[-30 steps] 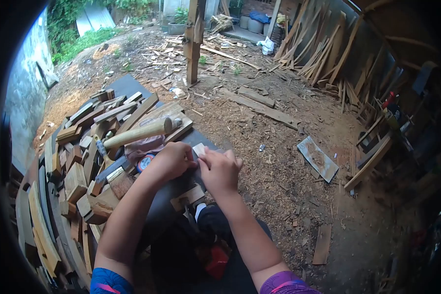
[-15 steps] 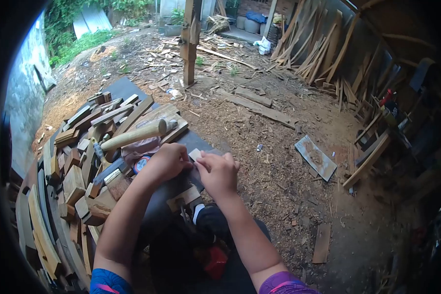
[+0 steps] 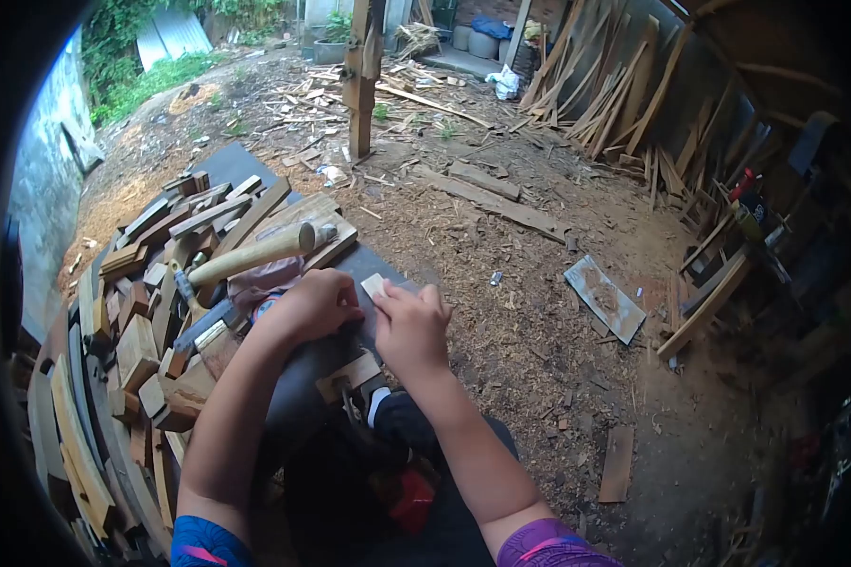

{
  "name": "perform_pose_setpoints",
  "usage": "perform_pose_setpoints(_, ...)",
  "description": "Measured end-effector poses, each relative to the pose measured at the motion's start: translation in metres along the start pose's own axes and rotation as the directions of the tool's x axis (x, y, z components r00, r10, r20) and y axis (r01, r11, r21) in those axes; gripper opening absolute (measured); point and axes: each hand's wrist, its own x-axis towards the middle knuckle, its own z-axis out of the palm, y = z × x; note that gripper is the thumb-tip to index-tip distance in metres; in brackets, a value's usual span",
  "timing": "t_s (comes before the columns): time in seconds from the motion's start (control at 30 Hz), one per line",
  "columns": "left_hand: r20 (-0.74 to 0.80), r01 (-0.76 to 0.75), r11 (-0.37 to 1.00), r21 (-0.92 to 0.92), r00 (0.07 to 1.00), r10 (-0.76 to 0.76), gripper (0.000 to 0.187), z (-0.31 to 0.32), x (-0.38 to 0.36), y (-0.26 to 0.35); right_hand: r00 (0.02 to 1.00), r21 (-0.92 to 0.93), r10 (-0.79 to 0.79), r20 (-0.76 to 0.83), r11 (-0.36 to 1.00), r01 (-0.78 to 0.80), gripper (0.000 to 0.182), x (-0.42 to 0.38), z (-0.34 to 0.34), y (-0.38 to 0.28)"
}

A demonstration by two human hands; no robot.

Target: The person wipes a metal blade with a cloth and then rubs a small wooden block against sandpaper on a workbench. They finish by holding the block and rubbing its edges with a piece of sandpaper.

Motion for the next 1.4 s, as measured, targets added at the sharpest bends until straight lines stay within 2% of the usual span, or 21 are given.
perform_pose_setpoints(0.1,0.021,-0.014,0.998,-0.053,1.000,0.015,0.023,-0.001,-0.002,-0.003,1.000,0.009,0.006,-0.001,1.000,-0.006,0.018,0.002,0.001,0.001)
perform_pose_setpoints(0.17,-0.001,0.011,0.999,-0.042,1.000,-0.011,0.021,-0.001,-0.002,0.001,1.000,0.002,-0.013,0.000,1.000,0.013,0.018,-0.009,-0.008,-0.002)
perform_pose_setpoints(0.23,-0.023,0.000,1.000,-0.005,1.000,0.000,0.019,0.005,0.001,-0.003,0.999,0.049,0.031,0.019,0.998,-0.032,0.018,-0.026,-0.024,-0.004)
perform_pose_setpoints(0.27,0.016,0.043,0.999,-0.030,0.999,-0.043,0.018,0.001,0.001,0.001,0.999,0.050,0.023,0.035,0.998,-0.025,0.018,-0.027,-0.027,-0.005)
perform_pose_setpoints(0.33,-0.003,0.032,0.999,-0.019,0.999,-0.032,0.019,0.003,0.001,-0.004,0.998,0.090,0.055,-0.016,0.995,-0.053,0.017,-0.037,-0.031,-0.006)
perform_pose_setpoints(0.37,-0.025,-0.001,1.000,0.010,1.000,0.001,0.020,0.004,0.001,-0.002,0.998,0.086,0.069,-0.013,0.994,-0.067,0.017,-0.035,-0.028,-0.005)
perform_pose_setpoints(0.4,-0.008,0.053,0.998,-0.031,0.999,-0.054,0.021,0.000,-0.001,0.004,0.998,0.079,0.046,-0.033,0.996,-0.043,0.017,-0.024,-0.020,-0.003)
perform_pose_setpoints(0.5,-0.026,0.046,0.999,-0.028,0.999,-0.046,0.022,0.003,-0.001,0.001,0.998,0.072,0.024,-0.054,0.997,-0.020,0.016,0.001,0.003,0.008)
perform_pose_setpoints(0.57,-0.024,0.048,0.998,-0.032,0.999,-0.049,0.022,0.003,-0.002,0.001,1.000,-0.012,0.010,-0.019,1.000,-0.010,0.015,0.010,0.008,0.007)
perform_pose_setpoints(0.67,-0.032,-0.017,1.000,0.014,0.999,0.017,0.021,0.003,-0.002,0.000,1.000,-0.043,-0.005,-0.017,0.999,0.004,0.016,-0.011,-0.010,-0.001)
perform_pose_setpoints(0.7,-0.046,-0.006,1.000,0.005,0.999,0.006,0.021,0.003,0.000,0.000,1.000,-0.050,-0.002,-0.014,0.999,0.002,0.017,-0.019,-0.017,-0.002)
perform_pose_setpoints(0.8,0.036,0.081,0.997,0.009,0.996,-0.082,0.020,0.001,0.002,0.003,1.000,-0.086,0.015,-0.015,0.996,-0.016,0.019,-0.041,-0.040,-0.014)
perform_pose_setpoints(0.9,-0.010,0.022,1.000,-0.003,1.000,-0.022,0.021,0.004,0.002,0.000,0.999,-0.030,0.024,-0.026,0.999,-0.025,0.018,-0.026,-0.025,-0.001)
perform_pose_setpoints(0.97,-0.007,0.019,1.000,0.002,1.000,-0.019,0.021,0.003,0.001,0.001,0.999,-0.064,0.023,-0.047,0.998,-0.026,0.018,-0.003,-0.009,0.005)
perform_pose_setpoints(1.07,-0.034,0.025,1.000,-0.005,0.999,-0.025,0.021,0.004,-0.001,0.000,1.000,-0.079,0.019,0.009,0.997,-0.018,0.018,0.017,0.009,0.014)
perform_pose_setpoints(1.3,0.009,0.051,0.999,0.005,0.999,-0.051,0.023,0.004,0.003,0.000,1.000,-0.078,0.006,-0.024,0.997,-0.008,0.018,-0.039,-0.040,-0.011)
perform_pose_setpoints(1.4,0.024,0.060,0.998,-0.002,0.998,-0.059,0.022,0.002,0.001,0.002,0.999,-0.061,-0.002,-0.049,0.998,-0.001,0.019,-0.025,-0.026,-0.001)
